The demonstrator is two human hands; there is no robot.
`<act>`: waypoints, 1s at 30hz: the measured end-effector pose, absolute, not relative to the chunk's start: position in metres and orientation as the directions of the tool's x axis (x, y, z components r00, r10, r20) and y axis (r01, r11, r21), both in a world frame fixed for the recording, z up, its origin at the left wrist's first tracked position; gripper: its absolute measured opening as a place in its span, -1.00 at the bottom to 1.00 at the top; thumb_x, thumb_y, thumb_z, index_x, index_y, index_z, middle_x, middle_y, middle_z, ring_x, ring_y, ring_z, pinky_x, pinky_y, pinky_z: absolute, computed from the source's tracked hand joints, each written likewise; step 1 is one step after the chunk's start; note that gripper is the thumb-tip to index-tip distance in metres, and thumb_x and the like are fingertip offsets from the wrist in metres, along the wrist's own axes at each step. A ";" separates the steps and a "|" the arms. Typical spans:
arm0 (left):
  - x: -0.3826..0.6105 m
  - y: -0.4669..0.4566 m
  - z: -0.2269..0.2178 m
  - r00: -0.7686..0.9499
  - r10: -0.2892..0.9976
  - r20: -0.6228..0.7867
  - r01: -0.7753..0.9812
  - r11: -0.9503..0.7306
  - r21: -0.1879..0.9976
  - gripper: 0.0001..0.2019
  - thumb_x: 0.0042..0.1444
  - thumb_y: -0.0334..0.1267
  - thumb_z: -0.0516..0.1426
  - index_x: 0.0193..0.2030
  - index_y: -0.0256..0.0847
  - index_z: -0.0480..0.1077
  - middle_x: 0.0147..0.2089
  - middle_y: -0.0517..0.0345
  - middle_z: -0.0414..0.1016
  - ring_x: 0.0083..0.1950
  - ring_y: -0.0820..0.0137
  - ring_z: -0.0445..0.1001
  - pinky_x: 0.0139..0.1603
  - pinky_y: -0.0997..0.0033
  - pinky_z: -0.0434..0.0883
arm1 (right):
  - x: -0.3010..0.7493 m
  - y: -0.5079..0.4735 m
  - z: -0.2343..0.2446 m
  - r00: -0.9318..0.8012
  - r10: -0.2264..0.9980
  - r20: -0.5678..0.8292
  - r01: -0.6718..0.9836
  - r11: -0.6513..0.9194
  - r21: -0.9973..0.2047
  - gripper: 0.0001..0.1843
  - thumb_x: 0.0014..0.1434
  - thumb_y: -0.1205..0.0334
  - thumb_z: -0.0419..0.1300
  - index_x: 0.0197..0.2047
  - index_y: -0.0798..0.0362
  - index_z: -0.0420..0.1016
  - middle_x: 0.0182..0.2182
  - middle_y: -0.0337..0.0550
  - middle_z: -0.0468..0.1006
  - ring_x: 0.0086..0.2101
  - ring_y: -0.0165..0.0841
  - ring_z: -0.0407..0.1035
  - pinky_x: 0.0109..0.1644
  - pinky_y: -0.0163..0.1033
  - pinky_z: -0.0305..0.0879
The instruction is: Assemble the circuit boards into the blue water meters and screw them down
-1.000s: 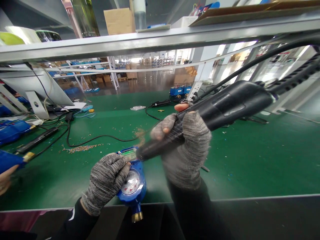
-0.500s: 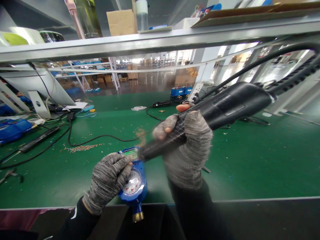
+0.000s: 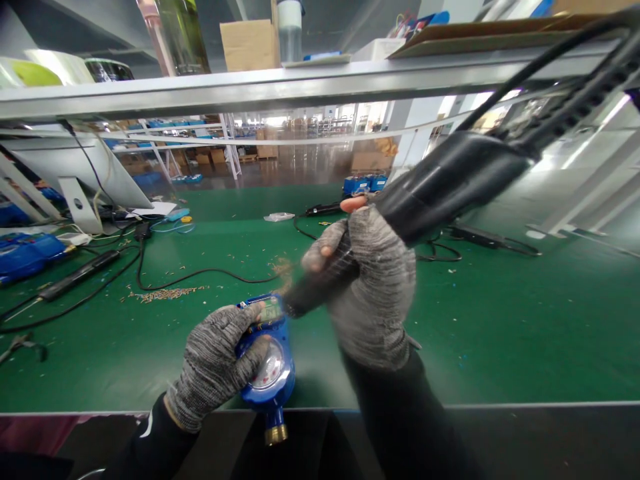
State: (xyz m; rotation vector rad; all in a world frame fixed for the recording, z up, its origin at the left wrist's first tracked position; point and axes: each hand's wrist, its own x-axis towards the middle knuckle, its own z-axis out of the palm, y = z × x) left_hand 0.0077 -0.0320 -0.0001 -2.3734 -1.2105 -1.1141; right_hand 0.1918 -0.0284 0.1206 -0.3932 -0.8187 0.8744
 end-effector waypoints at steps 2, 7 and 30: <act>0.007 -0.032 -0.001 0.365 0.567 0.739 0.766 -0.634 0.107 -0.62 0.05 -0.20 0.18 0.03 -0.20 0.41 -0.12 0.03 0.60 -0.13 0.18 0.56 -0.06 0.05 0.53 | 0.188 -0.025 0.124 0.363 0.788 0.497 -0.467 0.615 -0.635 -0.82 0.02 0.09 0.31 -0.33 -0.06 0.44 -0.63 -0.33 0.32 -0.63 -0.41 0.19 -0.59 -0.25 0.16; 0.007 -0.032 -0.002 0.355 0.571 0.740 0.744 -0.652 0.146 -0.64 0.01 -0.29 0.18 0.00 -0.23 0.42 -0.14 0.03 0.61 -0.15 0.17 0.58 -0.10 0.04 0.56 | 0.178 -0.016 0.123 0.261 0.791 0.554 -0.369 0.612 -0.700 -0.78 0.06 0.07 0.30 -0.27 -0.03 0.43 -0.63 -0.35 0.36 -0.66 -0.42 0.23 -0.61 -0.25 0.20; 0.007 -0.032 0.001 0.317 0.591 0.742 0.719 -0.660 0.219 -0.70 0.02 -0.29 0.15 -0.06 -0.19 0.45 -0.16 0.04 0.62 -0.17 0.20 0.58 -0.12 0.07 0.56 | 0.150 -0.001 0.126 0.121 0.821 0.558 -0.244 0.569 -0.785 -0.72 0.01 0.00 0.35 -0.31 -0.02 0.45 -0.65 -0.33 0.38 -0.68 -0.40 0.26 -0.65 -0.26 0.22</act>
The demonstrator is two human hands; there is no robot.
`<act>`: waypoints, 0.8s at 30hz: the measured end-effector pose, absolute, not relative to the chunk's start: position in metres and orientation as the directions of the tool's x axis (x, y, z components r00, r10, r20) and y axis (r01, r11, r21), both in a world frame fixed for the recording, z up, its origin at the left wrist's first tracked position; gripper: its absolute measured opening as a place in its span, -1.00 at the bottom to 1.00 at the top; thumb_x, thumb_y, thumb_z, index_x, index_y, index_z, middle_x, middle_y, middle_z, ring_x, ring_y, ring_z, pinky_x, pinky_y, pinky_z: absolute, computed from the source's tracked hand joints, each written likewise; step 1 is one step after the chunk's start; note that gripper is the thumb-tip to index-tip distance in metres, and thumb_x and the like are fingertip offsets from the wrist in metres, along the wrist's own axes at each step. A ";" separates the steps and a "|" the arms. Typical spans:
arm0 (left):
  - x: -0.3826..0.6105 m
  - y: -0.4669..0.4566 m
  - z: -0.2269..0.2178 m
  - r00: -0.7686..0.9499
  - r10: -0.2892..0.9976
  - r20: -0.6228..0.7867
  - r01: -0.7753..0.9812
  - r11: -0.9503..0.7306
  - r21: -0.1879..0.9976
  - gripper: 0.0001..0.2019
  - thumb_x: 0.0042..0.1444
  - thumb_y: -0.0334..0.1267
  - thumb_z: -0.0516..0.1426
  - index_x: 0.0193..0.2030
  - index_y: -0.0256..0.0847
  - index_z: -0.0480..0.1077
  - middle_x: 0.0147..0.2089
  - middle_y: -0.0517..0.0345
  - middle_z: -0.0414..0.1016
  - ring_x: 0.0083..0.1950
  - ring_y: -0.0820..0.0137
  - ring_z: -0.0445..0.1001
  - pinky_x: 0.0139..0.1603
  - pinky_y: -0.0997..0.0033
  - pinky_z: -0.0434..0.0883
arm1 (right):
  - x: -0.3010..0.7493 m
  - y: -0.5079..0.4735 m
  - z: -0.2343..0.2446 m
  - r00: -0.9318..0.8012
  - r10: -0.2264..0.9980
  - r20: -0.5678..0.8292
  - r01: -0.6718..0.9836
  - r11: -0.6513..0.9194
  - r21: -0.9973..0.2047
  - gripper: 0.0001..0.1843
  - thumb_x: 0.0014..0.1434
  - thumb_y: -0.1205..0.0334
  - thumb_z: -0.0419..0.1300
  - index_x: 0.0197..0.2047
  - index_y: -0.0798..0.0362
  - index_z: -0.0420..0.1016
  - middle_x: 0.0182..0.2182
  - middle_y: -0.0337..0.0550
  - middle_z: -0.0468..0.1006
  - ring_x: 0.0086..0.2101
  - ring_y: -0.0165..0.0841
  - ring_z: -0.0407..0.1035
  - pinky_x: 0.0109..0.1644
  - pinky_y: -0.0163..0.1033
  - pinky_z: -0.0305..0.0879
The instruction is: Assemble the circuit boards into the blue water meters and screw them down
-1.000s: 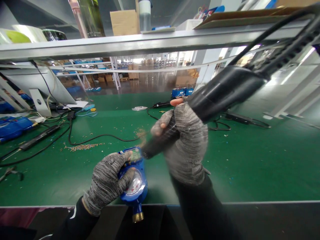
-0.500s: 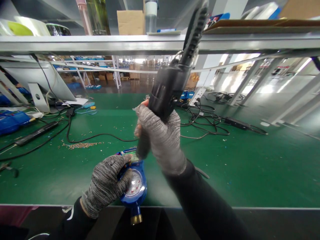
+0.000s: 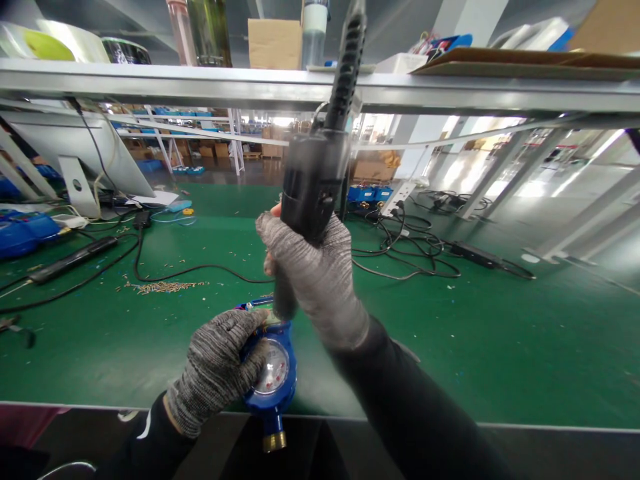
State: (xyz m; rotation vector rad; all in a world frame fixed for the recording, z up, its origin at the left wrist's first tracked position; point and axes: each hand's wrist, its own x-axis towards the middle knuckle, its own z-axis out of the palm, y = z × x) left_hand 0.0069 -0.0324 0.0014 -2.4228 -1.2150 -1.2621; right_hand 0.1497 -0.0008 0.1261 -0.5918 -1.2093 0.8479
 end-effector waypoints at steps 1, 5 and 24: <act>0.007 -0.032 0.002 0.316 0.597 0.737 0.720 -0.657 0.224 -0.70 0.02 -0.29 0.15 -0.06 -0.19 0.45 -0.16 0.04 0.62 -0.18 0.20 0.58 -0.13 0.08 0.56 | 0.149 -0.001 0.126 0.122 0.821 0.557 -0.235 0.569 -0.788 -0.71 0.01 -0.01 0.35 -0.31 -0.02 0.44 -0.66 -0.33 0.38 -0.68 -0.40 0.25 -0.65 -0.27 0.22; 0.007 -0.032 0.001 0.327 0.622 0.712 0.724 -0.649 0.234 -0.70 0.02 -0.28 0.15 -0.06 -0.19 0.45 -0.15 0.03 0.61 -0.17 0.20 0.57 -0.13 0.08 0.55 | 0.146 -0.001 0.123 0.139 0.829 0.542 -0.217 0.559 -0.800 -0.69 -0.01 -0.02 0.35 -0.31 0.00 0.43 -0.65 -0.36 0.37 -0.69 -0.42 0.25 -0.67 -0.28 0.21; 0.023 -0.057 -0.021 0.204 0.476 0.855 0.708 -0.675 0.206 -0.49 0.12 -0.07 0.10 0.15 -0.33 0.32 0.01 -0.11 0.54 0.11 0.14 0.44 0.23 -0.02 0.33 | 0.171 0.011 0.137 -0.043 0.837 0.546 -0.391 0.489 -0.780 -0.67 0.08 -0.01 0.24 -0.16 0.01 0.49 -0.65 -0.34 0.34 -0.70 -0.44 0.19 -0.66 -0.29 0.16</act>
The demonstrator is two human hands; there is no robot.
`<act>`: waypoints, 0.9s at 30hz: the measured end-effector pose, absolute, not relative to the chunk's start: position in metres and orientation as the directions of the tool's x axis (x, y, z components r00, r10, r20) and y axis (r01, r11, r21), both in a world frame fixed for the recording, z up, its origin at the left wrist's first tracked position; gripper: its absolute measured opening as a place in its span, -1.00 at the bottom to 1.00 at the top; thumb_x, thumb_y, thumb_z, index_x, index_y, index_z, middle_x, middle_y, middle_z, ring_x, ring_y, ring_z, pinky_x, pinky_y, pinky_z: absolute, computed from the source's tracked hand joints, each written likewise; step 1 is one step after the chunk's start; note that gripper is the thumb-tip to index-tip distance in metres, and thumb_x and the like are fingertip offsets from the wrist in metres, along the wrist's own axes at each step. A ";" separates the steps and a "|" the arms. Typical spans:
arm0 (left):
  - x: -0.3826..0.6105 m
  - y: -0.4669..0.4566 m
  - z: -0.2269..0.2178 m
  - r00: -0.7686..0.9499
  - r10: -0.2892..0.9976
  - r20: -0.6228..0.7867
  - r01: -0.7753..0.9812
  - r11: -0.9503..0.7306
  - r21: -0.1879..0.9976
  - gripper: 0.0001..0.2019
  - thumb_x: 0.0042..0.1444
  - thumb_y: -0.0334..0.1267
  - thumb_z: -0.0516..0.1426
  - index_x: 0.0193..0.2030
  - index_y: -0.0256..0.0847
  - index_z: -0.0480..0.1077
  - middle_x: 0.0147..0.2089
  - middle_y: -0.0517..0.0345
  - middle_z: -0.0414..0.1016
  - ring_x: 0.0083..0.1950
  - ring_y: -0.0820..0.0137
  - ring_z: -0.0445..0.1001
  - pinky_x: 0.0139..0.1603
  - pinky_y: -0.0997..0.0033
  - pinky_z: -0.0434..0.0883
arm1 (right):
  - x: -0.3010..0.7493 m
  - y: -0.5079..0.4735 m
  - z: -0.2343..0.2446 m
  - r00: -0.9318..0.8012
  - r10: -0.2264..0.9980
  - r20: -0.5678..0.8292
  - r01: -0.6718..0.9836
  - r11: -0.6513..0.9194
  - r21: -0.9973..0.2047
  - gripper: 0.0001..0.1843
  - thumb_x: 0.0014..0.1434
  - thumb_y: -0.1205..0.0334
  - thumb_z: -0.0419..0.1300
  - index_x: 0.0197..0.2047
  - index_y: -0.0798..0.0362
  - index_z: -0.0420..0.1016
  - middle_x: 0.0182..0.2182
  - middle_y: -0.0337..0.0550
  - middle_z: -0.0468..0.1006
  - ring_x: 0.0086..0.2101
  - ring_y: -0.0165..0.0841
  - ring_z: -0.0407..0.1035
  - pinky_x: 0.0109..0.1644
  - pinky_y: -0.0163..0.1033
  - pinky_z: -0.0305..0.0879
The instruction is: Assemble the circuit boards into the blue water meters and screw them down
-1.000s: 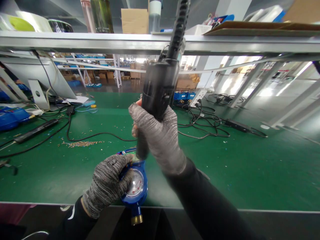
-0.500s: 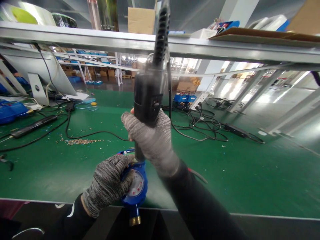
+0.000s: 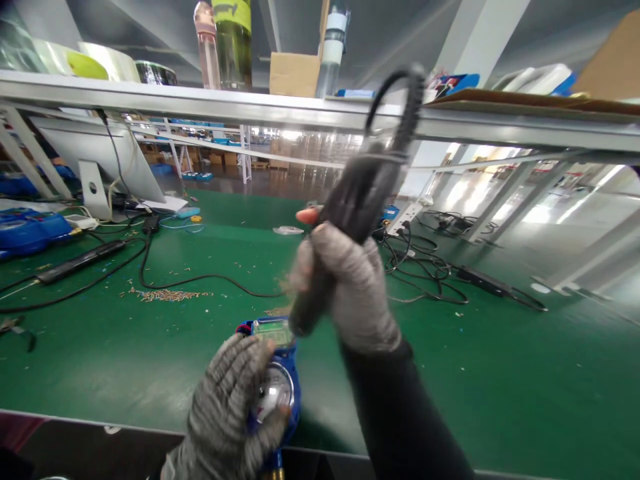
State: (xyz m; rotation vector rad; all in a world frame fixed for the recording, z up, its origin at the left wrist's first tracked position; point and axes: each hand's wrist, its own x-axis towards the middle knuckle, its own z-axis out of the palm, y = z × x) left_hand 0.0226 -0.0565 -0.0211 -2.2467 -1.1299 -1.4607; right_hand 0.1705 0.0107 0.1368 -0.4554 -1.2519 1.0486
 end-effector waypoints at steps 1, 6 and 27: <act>0.027 -0.060 -0.029 0.169 0.417 0.893 0.675 -0.709 0.203 -0.48 0.14 0.04 0.06 0.11 -0.31 0.36 -0.03 -0.07 0.56 0.12 0.16 0.44 0.28 0.01 0.27 | 0.177 0.016 0.140 0.017 0.827 0.562 -0.429 0.514 -0.743 -0.68 0.07 -0.03 0.25 -0.22 0.03 0.49 -0.66 -0.34 0.32 -0.71 -0.46 0.16 -0.66 -0.30 0.14; 0.039 -0.059 -0.050 0.277 0.333 0.901 0.602 -0.791 0.107 -0.76 0.12 -0.20 0.10 -0.13 -0.15 0.51 -0.12 0.17 0.62 0.06 0.28 0.49 0.36 0.10 0.17 | 0.182 0.070 0.122 0.396 0.769 0.501 -0.467 0.639 -0.611 -0.75 -0.02 0.05 0.32 -0.33 -0.02 0.41 -0.67 -0.41 0.34 -0.67 -0.47 0.21 -0.60 -0.31 0.23; -0.025 0.140 -0.053 -0.395 0.910 0.127 -0.316 -0.264 0.911 -0.62 0.11 0.02 0.14 -0.27 -0.34 0.50 -0.27 0.00 0.61 -0.21 0.30 0.59 0.01 0.13 0.48 | 0.146 0.203 -0.002 0.564 0.733 0.380 -0.236 0.584 -0.777 -0.67 -0.08 0.12 0.38 -0.28 0.08 0.44 -0.60 -0.40 0.42 -0.67 -0.48 0.30 -0.59 -0.34 0.30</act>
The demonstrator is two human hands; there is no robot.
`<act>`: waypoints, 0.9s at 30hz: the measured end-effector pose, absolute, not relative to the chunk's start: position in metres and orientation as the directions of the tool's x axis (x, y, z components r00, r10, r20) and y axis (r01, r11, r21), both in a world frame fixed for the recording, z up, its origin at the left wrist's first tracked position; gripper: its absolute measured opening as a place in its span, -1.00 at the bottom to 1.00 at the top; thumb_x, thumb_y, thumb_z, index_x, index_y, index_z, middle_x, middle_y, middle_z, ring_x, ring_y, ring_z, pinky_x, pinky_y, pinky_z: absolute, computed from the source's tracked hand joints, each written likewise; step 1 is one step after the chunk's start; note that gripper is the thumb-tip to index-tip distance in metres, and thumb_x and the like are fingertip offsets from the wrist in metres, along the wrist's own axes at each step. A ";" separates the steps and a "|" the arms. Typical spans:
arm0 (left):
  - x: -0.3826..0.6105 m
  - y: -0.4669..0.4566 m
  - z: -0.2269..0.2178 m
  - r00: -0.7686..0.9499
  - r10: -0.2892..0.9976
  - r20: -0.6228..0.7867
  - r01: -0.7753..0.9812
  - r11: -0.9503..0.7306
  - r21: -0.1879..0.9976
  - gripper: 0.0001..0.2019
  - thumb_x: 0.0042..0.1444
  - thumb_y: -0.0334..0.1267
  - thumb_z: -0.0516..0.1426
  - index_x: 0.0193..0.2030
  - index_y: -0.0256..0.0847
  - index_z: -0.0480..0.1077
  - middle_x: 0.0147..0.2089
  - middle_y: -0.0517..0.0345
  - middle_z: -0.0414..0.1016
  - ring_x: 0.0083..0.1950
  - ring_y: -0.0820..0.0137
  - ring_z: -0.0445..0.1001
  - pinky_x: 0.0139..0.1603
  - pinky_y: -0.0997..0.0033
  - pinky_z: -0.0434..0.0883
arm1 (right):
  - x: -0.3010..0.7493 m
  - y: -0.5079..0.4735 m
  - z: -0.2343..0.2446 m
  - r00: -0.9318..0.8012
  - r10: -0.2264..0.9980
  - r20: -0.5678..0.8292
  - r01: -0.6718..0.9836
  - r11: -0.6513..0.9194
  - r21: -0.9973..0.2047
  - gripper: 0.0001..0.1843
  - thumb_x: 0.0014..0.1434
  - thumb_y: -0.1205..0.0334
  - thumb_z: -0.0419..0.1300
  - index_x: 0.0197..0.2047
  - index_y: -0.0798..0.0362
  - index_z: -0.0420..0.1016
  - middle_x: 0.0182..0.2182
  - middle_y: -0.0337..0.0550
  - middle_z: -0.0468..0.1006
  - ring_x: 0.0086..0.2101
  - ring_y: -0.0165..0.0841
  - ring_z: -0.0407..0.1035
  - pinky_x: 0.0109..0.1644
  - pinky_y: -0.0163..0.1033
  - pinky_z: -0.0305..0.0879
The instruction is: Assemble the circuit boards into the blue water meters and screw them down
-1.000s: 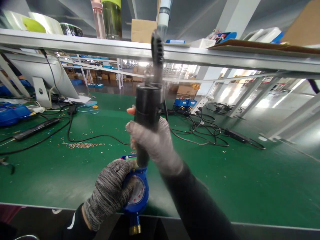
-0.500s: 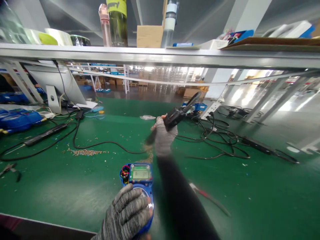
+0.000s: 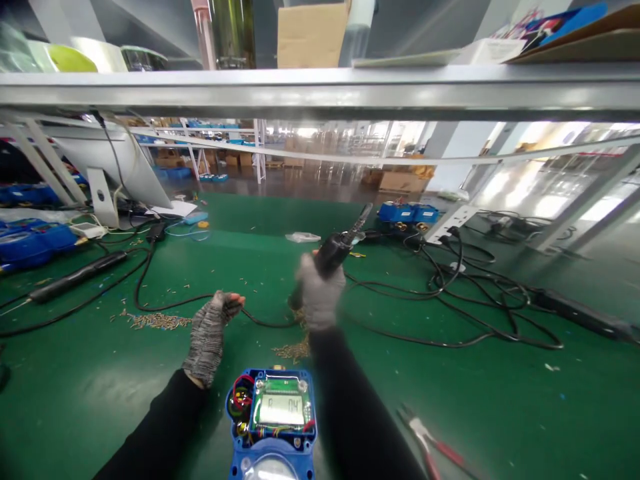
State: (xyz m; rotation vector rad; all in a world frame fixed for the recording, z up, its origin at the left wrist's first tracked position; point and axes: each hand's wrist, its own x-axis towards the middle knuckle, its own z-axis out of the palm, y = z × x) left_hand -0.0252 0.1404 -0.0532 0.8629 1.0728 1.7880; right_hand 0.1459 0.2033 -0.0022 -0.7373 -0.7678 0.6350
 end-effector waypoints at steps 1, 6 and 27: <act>-0.024 0.140 -0.056 -0.352 0.929 0.116 -0.316 -0.235 0.919 -0.63 0.07 0.01 0.19 -0.25 -0.34 0.50 -0.25 -0.02 0.61 -0.19 0.29 0.59 0.02 0.13 0.46 | 0.147 0.202 0.000 0.560 0.736 0.380 -0.232 0.580 -0.781 -0.67 -0.07 0.11 0.37 -0.28 0.08 0.44 -0.60 -0.40 0.42 -0.67 -0.48 0.30 -0.59 -0.34 0.29; -0.021 0.125 -0.052 -0.171 0.980 0.100 -0.175 -0.130 0.976 -0.62 -0.14 -0.22 0.35 -0.14 -0.28 0.51 -0.09 -0.06 0.58 -0.05 0.24 0.53 0.09 0.15 0.40 | 0.151 0.182 0.028 0.562 0.745 0.359 -0.367 0.614 -0.699 -0.71 0.01 0.08 0.32 -0.27 0.04 0.39 -0.64 -0.43 0.37 -0.66 -0.47 0.27 -0.59 -0.34 0.28; -0.009 0.110 -0.049 -0.020 0.903 0.429 0.370 -0.392 0.842 -0.92 0.07 -0.25 0.21 -0.29 -0.12 0.54 -0.23 0.13 0.58 -0.12 0.26 0.50 0.01 0.19 0.40 | 0.164 0.142 0.068 0.431 0.823 0.370 -0.612 0.568 -0.551 -0.67 -0.01 -0.02 0.31 -0.30 0.00 0.37 -0.65 -0.42 0.33 -0.65 -0.48 0.21 -0.55 -0.30 0.19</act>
